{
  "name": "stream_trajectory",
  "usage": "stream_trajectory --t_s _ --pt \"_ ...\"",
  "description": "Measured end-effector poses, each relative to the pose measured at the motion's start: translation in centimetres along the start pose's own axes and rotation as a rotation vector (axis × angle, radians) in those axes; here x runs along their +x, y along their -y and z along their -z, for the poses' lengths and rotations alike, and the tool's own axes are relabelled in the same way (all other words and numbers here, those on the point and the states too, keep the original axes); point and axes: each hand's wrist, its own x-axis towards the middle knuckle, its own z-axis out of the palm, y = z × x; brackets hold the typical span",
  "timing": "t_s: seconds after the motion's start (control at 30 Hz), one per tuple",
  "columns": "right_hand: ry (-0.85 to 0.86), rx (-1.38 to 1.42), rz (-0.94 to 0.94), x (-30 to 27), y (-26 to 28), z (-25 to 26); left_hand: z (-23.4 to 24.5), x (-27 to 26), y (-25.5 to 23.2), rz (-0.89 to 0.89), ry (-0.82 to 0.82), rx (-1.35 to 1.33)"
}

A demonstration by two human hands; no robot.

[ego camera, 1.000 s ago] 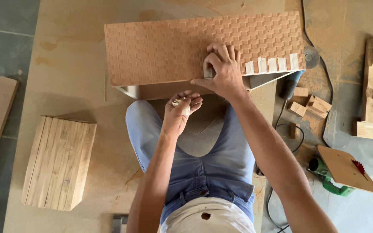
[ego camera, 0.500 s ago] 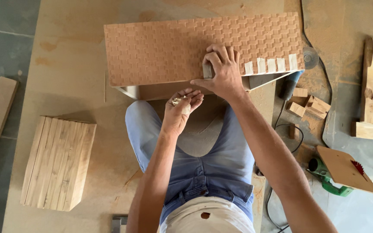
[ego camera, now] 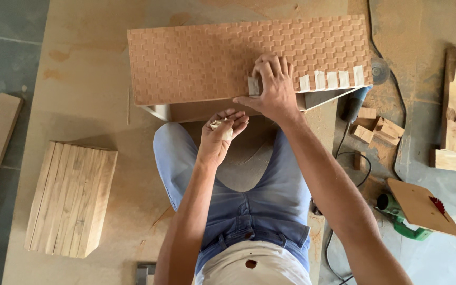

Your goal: The person sits on the floor and sands the edges of a wooden box with a textured top using a sanding block. They then flip the box and use an angle grinder to sand the interior edges.

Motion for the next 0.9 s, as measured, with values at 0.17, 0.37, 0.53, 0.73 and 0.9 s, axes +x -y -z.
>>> stream_trajectory --t_s 0.17,0.37,0.53,0.73,0.9 --pt "0.072 0.118 -0.069 0.0 -0.1 -0.1 0.2 -0.1 0.4 0.003 0.006 -0.008" --pt "0.032 0.007 -0.031 0.0 0.4 0.2 -0.2 -0.4 0.0 -0.002 0.0 0.013" --pt "-0.013 -0.004 0.058 -0.2 -0.7 -0.3 -2.1 -0.7 -0.4 -0.083 0.065 0.312" --pt "-0.242 0.798 -0.398 -0.8 -2.7 -0.4 -6.1 -0.5 -2.9 -0.361 0.013 0.84" --pt "-0.371 1.099 -0.465 -0.9 -4.2 -0.8 -7.7 6.5 -6.9 -0.599 0.265 1.153"
